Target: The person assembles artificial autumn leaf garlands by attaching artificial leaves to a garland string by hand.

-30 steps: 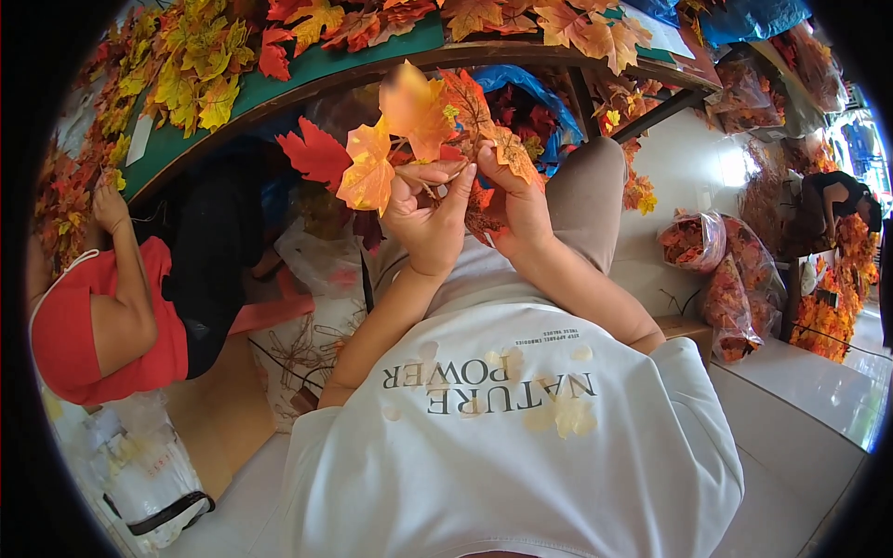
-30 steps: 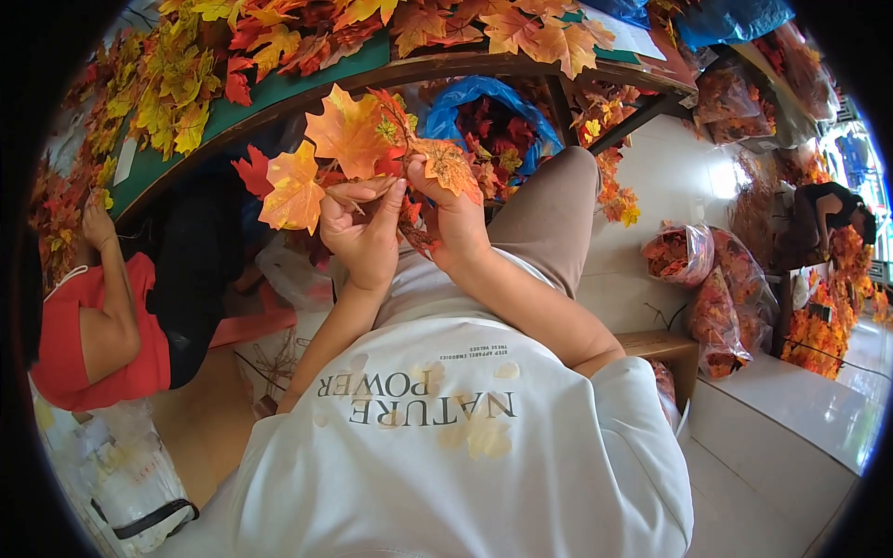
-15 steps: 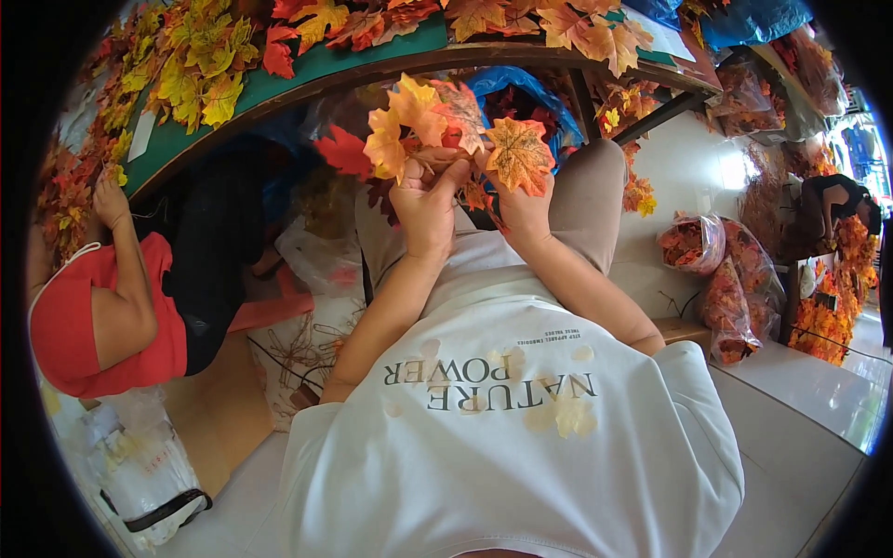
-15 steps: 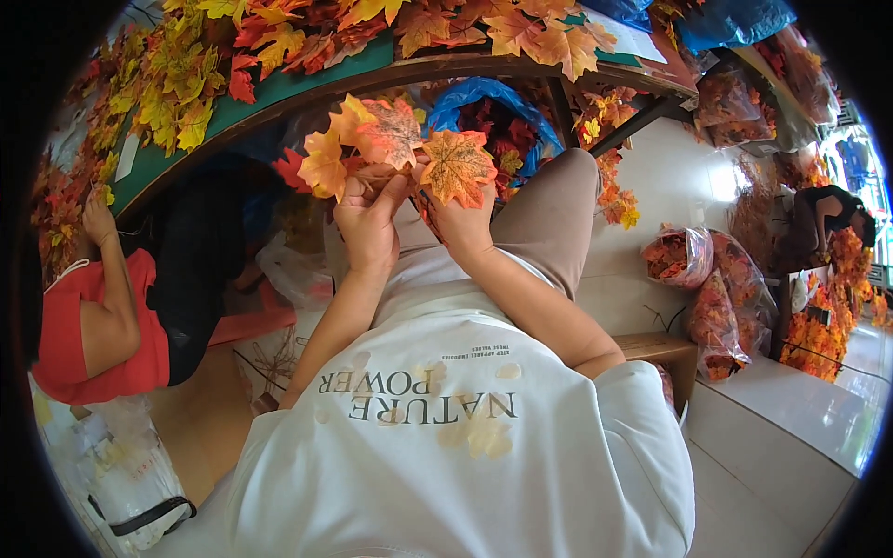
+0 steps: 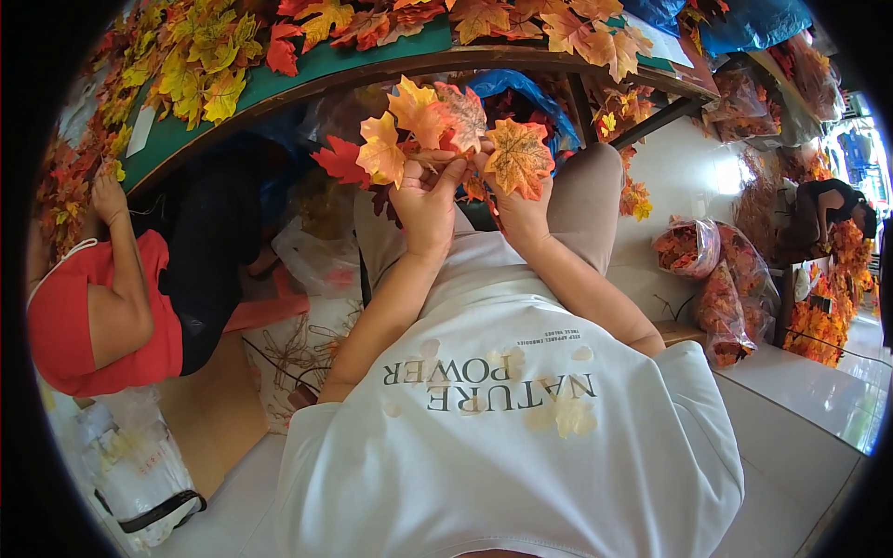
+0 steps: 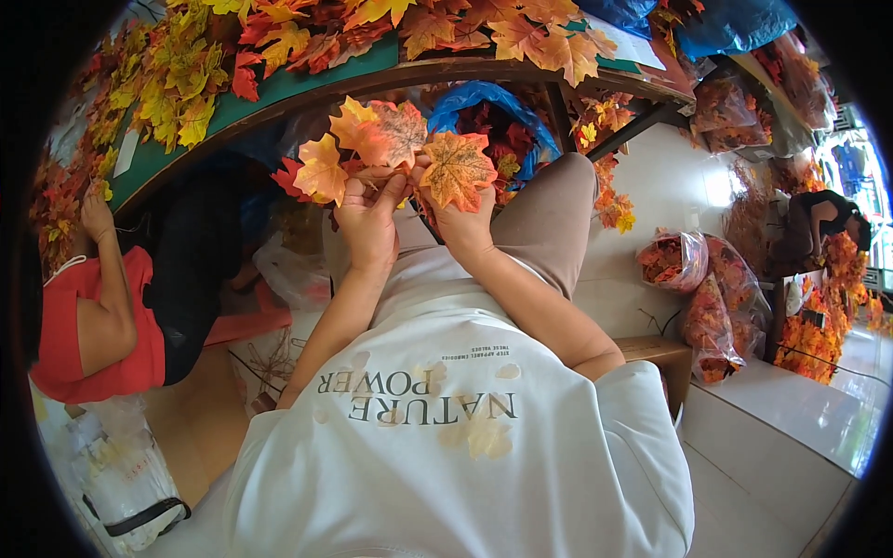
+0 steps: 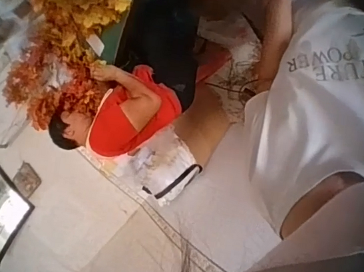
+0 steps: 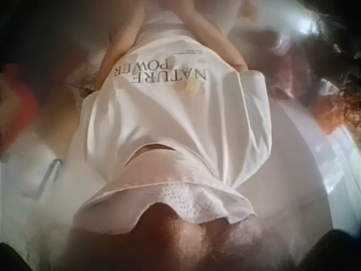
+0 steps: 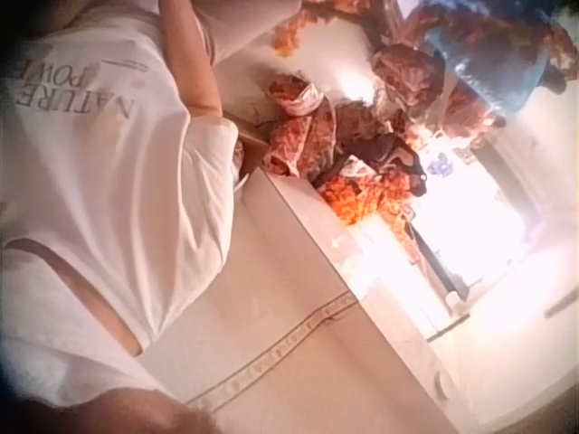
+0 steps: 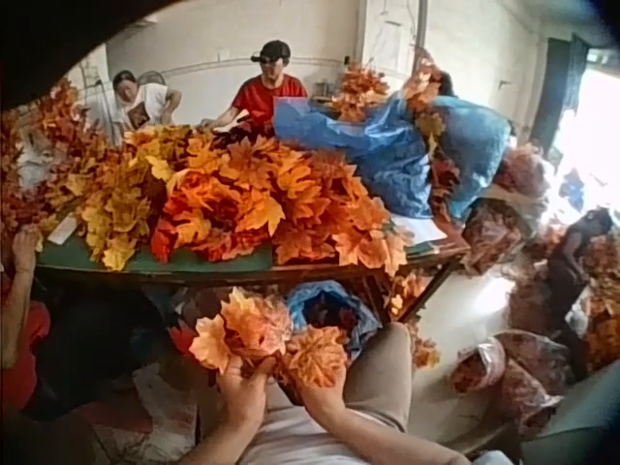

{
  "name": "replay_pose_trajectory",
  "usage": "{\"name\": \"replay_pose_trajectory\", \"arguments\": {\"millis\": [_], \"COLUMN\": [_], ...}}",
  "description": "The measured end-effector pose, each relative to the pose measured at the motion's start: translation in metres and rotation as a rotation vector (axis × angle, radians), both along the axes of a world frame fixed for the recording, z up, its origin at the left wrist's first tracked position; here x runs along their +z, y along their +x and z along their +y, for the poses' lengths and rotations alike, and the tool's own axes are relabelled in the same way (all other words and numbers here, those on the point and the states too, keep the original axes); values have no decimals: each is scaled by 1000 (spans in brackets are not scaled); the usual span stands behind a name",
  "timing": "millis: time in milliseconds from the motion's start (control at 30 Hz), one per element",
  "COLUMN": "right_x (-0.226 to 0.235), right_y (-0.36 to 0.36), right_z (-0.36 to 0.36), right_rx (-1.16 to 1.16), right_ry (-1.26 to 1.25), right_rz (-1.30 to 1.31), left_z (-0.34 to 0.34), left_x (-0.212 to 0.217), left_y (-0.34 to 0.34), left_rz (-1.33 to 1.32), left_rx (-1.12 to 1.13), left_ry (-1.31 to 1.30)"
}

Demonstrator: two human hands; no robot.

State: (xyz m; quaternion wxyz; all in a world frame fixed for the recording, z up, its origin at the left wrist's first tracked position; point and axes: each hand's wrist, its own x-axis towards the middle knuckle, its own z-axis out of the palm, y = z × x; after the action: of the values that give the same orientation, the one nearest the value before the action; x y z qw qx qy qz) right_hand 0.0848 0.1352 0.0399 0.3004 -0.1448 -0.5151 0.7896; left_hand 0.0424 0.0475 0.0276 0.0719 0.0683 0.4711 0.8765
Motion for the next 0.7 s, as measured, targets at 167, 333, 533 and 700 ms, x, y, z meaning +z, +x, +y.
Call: {"name": "replay_pose_trajectory", "arguments": {"millis": [167,333,533,700], "right_x": [-12,-8,-25,-11], "right_y": [-3,1,-6,4], "right_z": [3,5,21,25], "right_rx": [14,106,-68,99], "right_ry": [175,122,481,413], "right_rz": [-37,-131,26,-278], "left_z": [1,3,-2,-1], "left_x": [-3,-8,-18,-14], "left_y": [2,-2,-9,-5], "left_rz": [-8,-71,40,44], "left_rx": [27,119,34,34], "left_ry": [-74,2,-117,-116]}}
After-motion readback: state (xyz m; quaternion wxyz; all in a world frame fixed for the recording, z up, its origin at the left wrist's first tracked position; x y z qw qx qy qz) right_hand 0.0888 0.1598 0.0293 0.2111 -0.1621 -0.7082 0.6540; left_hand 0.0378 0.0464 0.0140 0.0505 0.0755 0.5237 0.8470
